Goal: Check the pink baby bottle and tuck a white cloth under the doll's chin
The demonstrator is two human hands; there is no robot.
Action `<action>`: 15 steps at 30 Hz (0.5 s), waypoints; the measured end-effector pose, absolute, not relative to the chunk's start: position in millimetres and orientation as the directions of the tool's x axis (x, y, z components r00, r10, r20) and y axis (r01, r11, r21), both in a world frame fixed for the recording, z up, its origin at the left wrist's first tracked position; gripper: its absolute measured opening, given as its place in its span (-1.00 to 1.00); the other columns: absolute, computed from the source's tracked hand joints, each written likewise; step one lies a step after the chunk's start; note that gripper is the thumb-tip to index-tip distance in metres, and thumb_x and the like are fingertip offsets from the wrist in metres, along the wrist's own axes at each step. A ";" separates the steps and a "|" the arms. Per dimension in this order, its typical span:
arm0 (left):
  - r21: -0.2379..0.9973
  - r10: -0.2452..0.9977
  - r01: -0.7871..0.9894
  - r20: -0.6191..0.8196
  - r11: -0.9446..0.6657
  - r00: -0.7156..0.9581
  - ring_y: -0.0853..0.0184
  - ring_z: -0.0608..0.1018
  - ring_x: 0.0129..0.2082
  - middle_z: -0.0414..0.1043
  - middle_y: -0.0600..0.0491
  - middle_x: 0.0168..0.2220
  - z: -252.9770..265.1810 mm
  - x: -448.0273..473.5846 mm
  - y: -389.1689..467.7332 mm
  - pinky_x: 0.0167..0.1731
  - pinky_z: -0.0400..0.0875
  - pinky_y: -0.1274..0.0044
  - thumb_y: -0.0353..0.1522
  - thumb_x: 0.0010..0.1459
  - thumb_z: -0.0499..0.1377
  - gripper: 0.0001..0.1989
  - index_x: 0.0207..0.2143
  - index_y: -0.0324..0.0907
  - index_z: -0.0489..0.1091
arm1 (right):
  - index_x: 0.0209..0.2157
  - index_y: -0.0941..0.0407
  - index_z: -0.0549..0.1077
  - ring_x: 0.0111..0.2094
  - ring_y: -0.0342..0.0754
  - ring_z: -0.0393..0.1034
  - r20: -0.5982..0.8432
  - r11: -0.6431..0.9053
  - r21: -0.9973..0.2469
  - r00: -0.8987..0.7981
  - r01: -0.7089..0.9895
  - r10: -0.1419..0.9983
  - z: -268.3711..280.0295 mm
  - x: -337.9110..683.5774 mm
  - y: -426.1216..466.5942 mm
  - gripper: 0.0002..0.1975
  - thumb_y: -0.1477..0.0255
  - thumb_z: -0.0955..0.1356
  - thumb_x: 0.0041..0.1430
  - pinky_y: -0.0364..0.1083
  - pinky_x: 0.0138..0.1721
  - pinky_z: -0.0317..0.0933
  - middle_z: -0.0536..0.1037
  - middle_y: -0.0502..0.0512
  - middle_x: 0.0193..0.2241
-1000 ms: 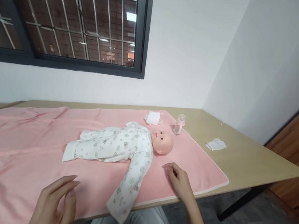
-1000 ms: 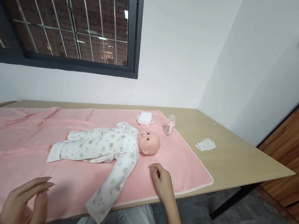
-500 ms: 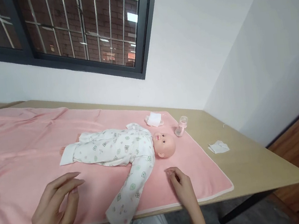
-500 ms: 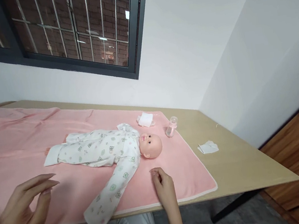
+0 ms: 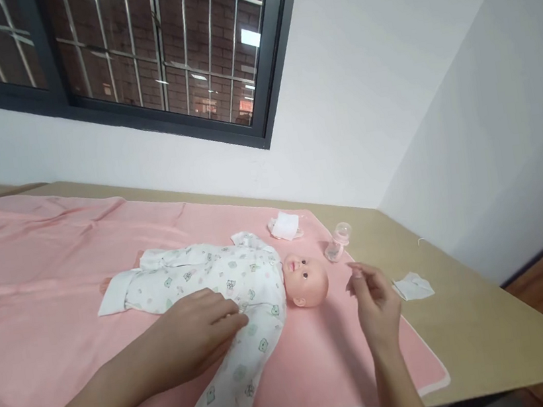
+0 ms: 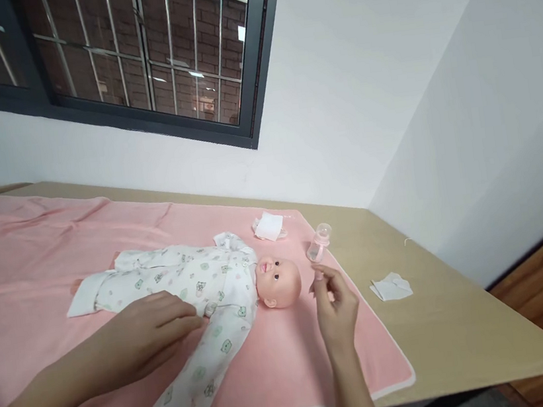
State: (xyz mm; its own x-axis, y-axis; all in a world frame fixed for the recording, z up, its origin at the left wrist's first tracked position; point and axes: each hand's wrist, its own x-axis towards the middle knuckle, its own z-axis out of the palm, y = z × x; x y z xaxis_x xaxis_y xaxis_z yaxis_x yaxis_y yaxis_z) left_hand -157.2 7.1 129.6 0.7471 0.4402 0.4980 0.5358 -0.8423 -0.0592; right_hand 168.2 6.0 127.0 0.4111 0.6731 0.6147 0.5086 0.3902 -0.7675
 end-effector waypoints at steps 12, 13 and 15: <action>-0.141 0.246 0.319 0.383 -0.937 0.890 0.29 0.42 -0.41 0.43 0.07 -0.39 131.3 -124.4 48.8 -0.34 0.29 0.45 -0.56 0.12 0.10 -0.75 -0.21 -0.08 0.39 | 0.11 0.32 0.36 0.20 0.30 0.19 0.614 -0.093 -0.575 0.504 0.813 0.608 156.4 236.4 161.4 -0.47 0.46 0.29 0.08 0.22 0.21 0.06 0.34 0.50 0.13; -0.137 0.225 0.297 0.386 -0.945 0.895 0.30 0.42 -0.41 0.42 0.07 -0.39 134.4 -119.8 51.6 -0.35 0.29 0.45 -0.56 0.13 0.09 -0.75 -0.19 -0.08 0.39 | 0.21 0.31 0.26 0.25 0.34 0.13 0.552 -0.186 -0.584 0.555 0.790 0.622 150.0 234.5 171.2 -0.38 0.47 0.30 0.08 0.24 0.23 0.03 0.24 0.52 0.21; -0.134 0.184 0.254 0.393 -0.958 0.901 0.30 0.42 -0.41 0.42 0.07 -0.40 141.5 -110.8 56.9 -0.36 0.29 0.46 -0.55 0.15 0.08 -0.75 -0.18 -0.08 0.39 | 0.32 0.25 0.09 0.31 0.37 0.04 0.467 -0.303 -0.591 0.624 0.747 0.627 140.6 228.0 184.6 -0.27 0.45 0.31 0.13 0.24 0.23 0.04 0.08 0.51 0.30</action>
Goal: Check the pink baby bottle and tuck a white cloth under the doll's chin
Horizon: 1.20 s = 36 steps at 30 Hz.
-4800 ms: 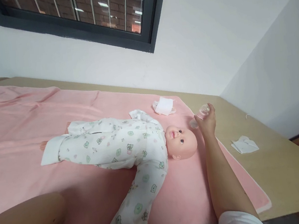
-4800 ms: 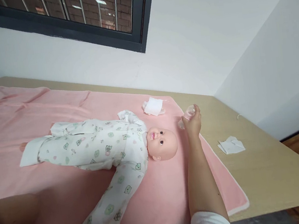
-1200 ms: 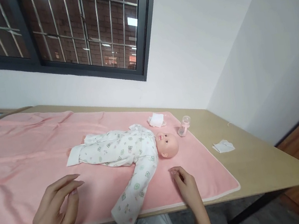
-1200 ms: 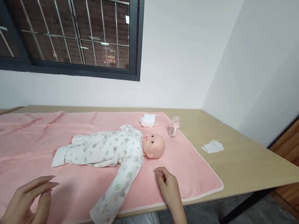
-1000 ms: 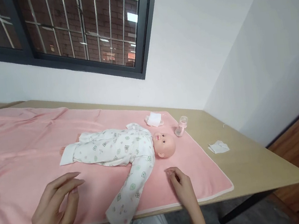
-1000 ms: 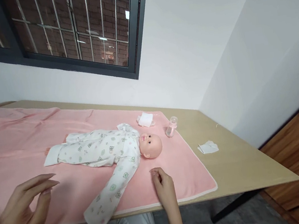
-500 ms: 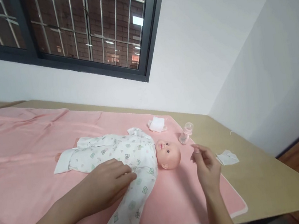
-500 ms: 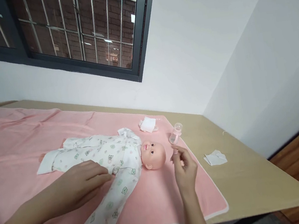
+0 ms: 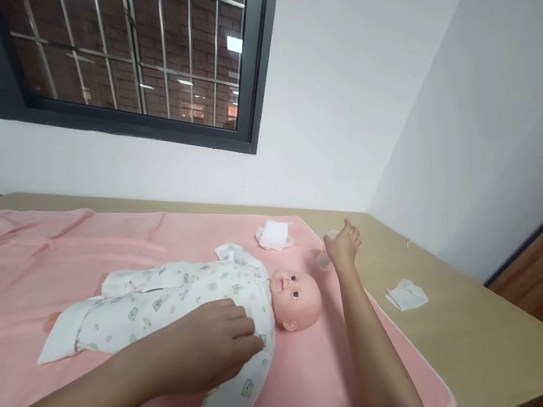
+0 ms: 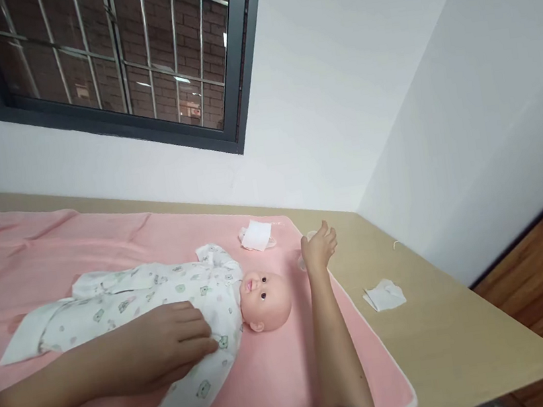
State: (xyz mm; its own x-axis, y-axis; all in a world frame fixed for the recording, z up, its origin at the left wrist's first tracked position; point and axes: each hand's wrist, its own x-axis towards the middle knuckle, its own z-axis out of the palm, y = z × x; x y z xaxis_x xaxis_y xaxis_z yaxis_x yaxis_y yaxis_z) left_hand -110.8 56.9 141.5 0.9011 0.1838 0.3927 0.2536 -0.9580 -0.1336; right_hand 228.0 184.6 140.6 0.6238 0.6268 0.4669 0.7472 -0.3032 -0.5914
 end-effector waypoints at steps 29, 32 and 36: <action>0.243 0.530 0.502 0.626 -0.830 0.572 0.26 0.52 -0.01 0.51 0.01 -0.01 146.2 -115.3 113.6 -0.04 0.39 0.41 -0.34 0.34 0.01 -0.72 0.02 -0.14 0.39 | 0.12 0.07 0.31 -0.08 0.05 0.43 0.546 0.165 -0.735 0.431 0.657 0.718 152.5 215.8 196.7 -0.30 0.25 0.47 -0.08 0.08 0.06 0.29 0.51 0.16 -0.05; 0.347 0.624 0.562 0.652 -0.751 0.431 0.27 0.53 -0.01 0.50 0.05 0.00 151.7 -117.8 113.0 -0.06 0.42 0.43 -0.34 0.29 0.05 -0.72 0.02 -0.11 0.39 | 0.12 0.06 0.30 -0.12 0.02 0.44 0.612 0.379 -0.713 0.262 0.590 0.746 168.3 173.2 181.0 -0.32 0.23 0.47 -0.05 0.05 -0.02 0.35 0.50 0.14 -0.06; 0.366 0.645 0.603 0.681 -0.709 0.345 0.26 0.52 0.01 0.47 0.02 0.06 155.2 -118.3 109.5 -0.04 0.42 0.43 -0.30 0.25 0.11 -0.62 0.12 -0.11 0.31 | 0.14 -0.01 0.28 -0.05 0.02 0.41 0.648 0.577 -0.675 -0.005 0.460 0.762 177.4 111.2 148.8 -0.39 0.20 0.44 0.06 0.03 -0.07 0.40 0.44 0.14 0.01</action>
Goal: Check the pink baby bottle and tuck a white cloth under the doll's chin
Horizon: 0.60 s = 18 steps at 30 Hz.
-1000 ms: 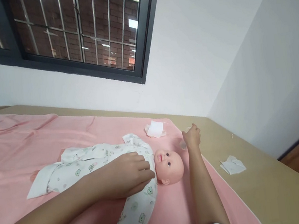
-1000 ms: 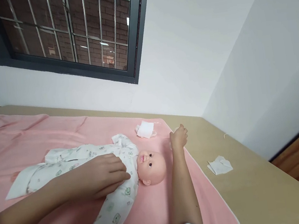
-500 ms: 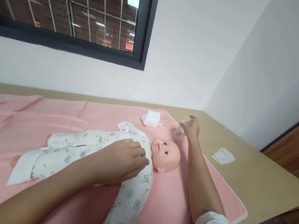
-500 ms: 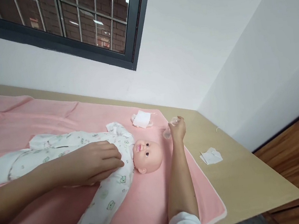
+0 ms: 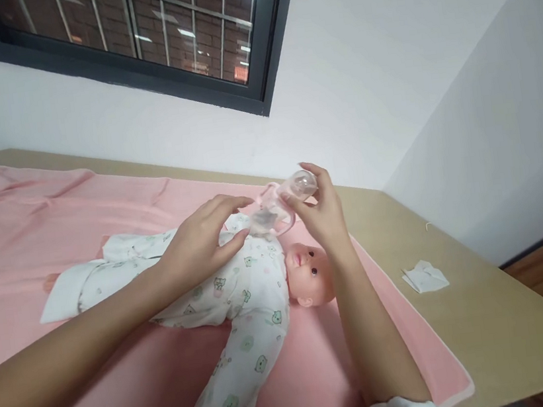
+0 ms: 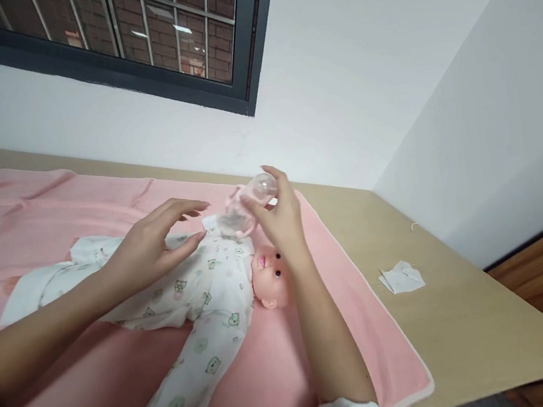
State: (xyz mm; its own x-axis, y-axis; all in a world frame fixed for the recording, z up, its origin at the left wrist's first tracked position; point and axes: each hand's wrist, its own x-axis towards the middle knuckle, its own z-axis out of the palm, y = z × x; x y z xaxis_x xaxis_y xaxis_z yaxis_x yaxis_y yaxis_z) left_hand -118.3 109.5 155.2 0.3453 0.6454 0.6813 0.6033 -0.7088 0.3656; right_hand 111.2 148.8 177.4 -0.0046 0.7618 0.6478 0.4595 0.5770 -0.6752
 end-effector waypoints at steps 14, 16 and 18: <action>0.365 0.739 0.739 0.622 -0.566 0.260 0.08 0.53 -0.06 0.53 -0.03 -0.04 162.4 -115.6 104.6 0.08 0.20 0.13 -0.33 0.04 0.12 -0.57 0.01 -0.10 0.29 | 0.12 -0.05 0.27 0.14 0.04 0.31 0.619 0.641 -0.726 -0.172 0.249 0.767 170.2 47.1 97.6 -0.44 0.10 0.43 0.15 0.07 0.08 0.38 0.37 0.11 0.12; 0.349 0.730 0.745 0.632 -0.569 0.260 0.08 0.53 -0.07 0.54 0.00 -0.07 162.5 -117.1 106.0 0.07 0.20 0.15 -0.34 0.01 0.13 -0.57 -0.01 -0.08 0.30 | 0.09 -0.04 0.31 0.13 0.03 0.33 0.619 0.651 -0.717 -0.201 0.250 0.759 173.7 52.1 97.6 -0.47 0.10 0.44 0.15 0.06 0.10 0.36 0.41 0.10 0.09; 0.331 0.715 0.746 0.645 -0.578 0.268 0.08 0.53 -0.05 0.55 0.00 -0.05 161.7 -118.1 107.4 0.08 0.19 0.16 -0.32 0.00 0.14 -0.56 -0.01 -0.07 0.31 | 0.05 -0.04 0.36 0.10 0.02 0.35 0.607 0.646 -0.721 -0.223 0.251 0.763 177.9 57.3 97.4 -0.48 0.10 0.46 0.11 0.07 0.12 0.34 0.44 0.08 0.05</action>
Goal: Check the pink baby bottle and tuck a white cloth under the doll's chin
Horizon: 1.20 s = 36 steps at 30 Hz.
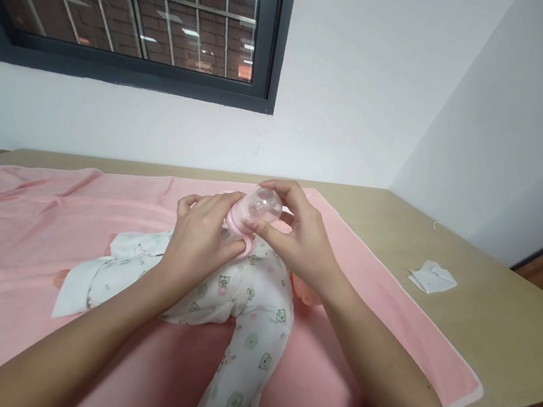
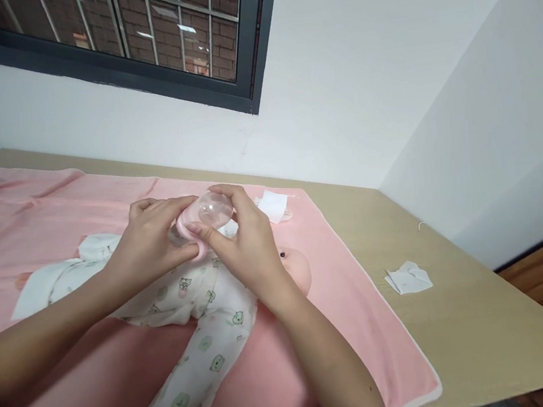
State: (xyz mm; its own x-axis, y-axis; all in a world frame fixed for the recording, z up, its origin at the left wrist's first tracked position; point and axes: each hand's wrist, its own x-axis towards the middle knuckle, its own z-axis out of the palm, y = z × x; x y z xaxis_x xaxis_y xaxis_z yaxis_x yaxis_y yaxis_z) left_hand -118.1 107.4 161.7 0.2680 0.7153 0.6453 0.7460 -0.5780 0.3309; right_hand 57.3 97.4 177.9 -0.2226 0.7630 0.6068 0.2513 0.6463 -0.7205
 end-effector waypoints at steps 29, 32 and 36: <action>0.355 0.769 0.804 0.613 -0.476 0.185 0.16 0.43 -0.17 0.50 0.06 -0.16 174.9 -141.0 117.8 0.08 0.20 0.13 -0.22 0.13 0.21 -0.57 0.03 -0.08 0.23 | 0.12 0.19 0.36 0.07 0.13 0.36 0.421 -0.073 -0.639 0.427 0.766 0.800 104.5 243.5 220.7 -0.44 0.46 0.38 0.03 0.10 0.16 0.21 0.41 0.30 0.07; 0.362 0.789 0.828 0.597 -0.427 0.146 0.06 0.42 -0.06 0.46 -0.05 -0.09 180.2 -142.8 118.8 0.05 0.22 0.11 -0.08 0.20 0.17 -0.52 0.04 -0.16 0.22 | 0.21 0.21 0.28 0.09 0.14 0.35 0.322 -0.217 -0.570 0.458 0.793 0.829 76.5 247.7 220.7 -0.39 0.50 0.31 0.09 0.04 0.10 0.24 0.36 0.37 0.12; 0.438 0.827 0.829 0.560 -0.348 0.051 -0.01 0.38 0.01 0.40 -0.15 0.01 185.2 -145.3 118.0 -0.09 0.36 0.24 0.02 0.13 0.22 -0.33 0.11 -0.22 0.22 | 0.28 0.20 0.18 0.10 0.17 0.35 0.223 -0.288 -0.600 0.502 0.747 0.836 54.6 247.6 218.5 -0.40 0.42 0.25 0.20 0.05 0.07 0.25 0.34 0.40 0.15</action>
State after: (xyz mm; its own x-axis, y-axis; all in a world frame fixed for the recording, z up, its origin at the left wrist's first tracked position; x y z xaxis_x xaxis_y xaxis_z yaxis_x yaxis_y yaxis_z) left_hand -145.3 118.0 185.2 0.0512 0.8267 0.5603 0.8285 -0.3485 0.4384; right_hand 247.6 218.5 54.6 0.5016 0.8358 0.2231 0.7467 -0.2880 -0.5996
